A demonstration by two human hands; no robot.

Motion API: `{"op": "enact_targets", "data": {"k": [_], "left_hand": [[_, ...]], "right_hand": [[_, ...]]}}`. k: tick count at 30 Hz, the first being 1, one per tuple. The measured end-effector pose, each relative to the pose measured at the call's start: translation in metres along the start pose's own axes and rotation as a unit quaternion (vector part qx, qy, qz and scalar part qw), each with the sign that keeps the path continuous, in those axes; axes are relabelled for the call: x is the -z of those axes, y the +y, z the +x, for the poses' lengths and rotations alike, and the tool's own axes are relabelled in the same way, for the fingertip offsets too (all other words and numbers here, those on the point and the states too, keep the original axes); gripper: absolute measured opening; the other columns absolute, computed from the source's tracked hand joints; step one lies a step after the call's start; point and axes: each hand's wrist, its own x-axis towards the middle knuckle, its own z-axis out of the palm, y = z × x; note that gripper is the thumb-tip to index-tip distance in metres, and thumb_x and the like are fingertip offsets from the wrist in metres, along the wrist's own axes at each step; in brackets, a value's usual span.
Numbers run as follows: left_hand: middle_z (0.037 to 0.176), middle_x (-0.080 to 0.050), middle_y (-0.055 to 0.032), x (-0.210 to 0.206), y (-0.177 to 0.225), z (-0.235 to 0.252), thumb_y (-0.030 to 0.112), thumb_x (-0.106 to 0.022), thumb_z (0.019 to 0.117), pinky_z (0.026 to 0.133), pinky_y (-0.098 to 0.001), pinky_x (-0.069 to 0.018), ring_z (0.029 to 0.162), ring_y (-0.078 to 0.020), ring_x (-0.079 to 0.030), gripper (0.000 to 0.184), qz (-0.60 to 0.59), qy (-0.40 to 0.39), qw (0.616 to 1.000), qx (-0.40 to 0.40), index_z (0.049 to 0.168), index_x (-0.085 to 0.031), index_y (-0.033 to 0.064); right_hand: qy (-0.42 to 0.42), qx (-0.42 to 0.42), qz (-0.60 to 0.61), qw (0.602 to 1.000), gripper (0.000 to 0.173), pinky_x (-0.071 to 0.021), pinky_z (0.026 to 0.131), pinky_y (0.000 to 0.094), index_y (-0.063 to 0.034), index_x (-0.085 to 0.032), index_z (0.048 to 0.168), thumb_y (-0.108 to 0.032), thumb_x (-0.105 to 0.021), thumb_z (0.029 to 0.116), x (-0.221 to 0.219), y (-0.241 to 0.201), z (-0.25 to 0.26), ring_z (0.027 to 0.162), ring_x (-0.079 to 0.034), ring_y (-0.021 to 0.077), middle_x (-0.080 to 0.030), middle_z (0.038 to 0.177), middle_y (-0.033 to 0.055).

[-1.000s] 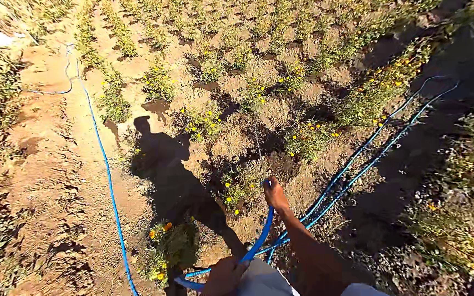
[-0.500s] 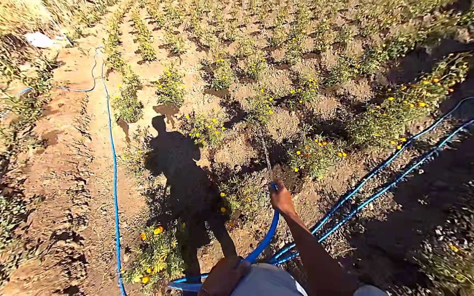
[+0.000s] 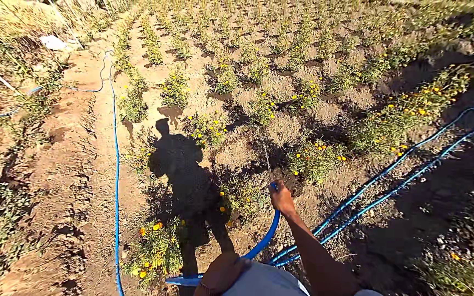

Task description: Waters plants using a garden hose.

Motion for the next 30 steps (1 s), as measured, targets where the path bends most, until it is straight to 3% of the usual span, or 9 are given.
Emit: {"op": "enact_targets", "data": {"k": [8,16,30], "left_hand": [[0.091,-0.065,-0.019,-0.005,-0.001,-0.01,0.05,-0.04,0.1081,0.083,-0.0573,-0.0492,0.089,-0.0339,-0.064,0.057,0.005,0.005,1.0,0.009,0.098,-0.065,-0.0002],[0.091,-0.064,-0.0195,-0.009,-0.004,-0.011,0.05,-0.041,0.1079,0.081,-0.0589,-0.0494,0.088,-0.035,-0.064,0.057,0.004,0.013,1.0,0.005,0.098,-0.065,-0.001],[0.091,-0.064,-0.0195,-0.009,-0.003,-0.012,0.049,-0.042,0.1082,0.082,-0.0576,-0.049,0.088,-0.0342,-0.063,0.056,-0.006,0.012,1.0,-0.002,0.098,-0.065,-0.0016]], "right_hand": [[-0.013,0.009,-0.003,1.0,0.034,-0.0557,0.07,0.0518,-0.0061,-0.054,0.135,-0.026,-0.052,0.1077,-0.009,0.003,-0.002,0.073,-0.067,0.0323,-0.067,0.093,0.0192],[-0.018,0.007,-0.009,1.0,0.035,-0.0557,0.073,0.0538,-0.0067,-0.055,0.137,-0.025,-0.052,0.1075,-0.008,-0.003,-0.006,0.078,-0.068,0.0343,-0.068,0.098,0.0211],[-0.014,0.012,0.002,1.0,0.032,-0.0552,0.072,0.0533,-0.0064,-0.056,0.134,-0.024,-0.053,0.1071,-0.009,-0.001,-0.006,0.077,-0.067,0.0336,-0.068,0.096,0.0203]]}}
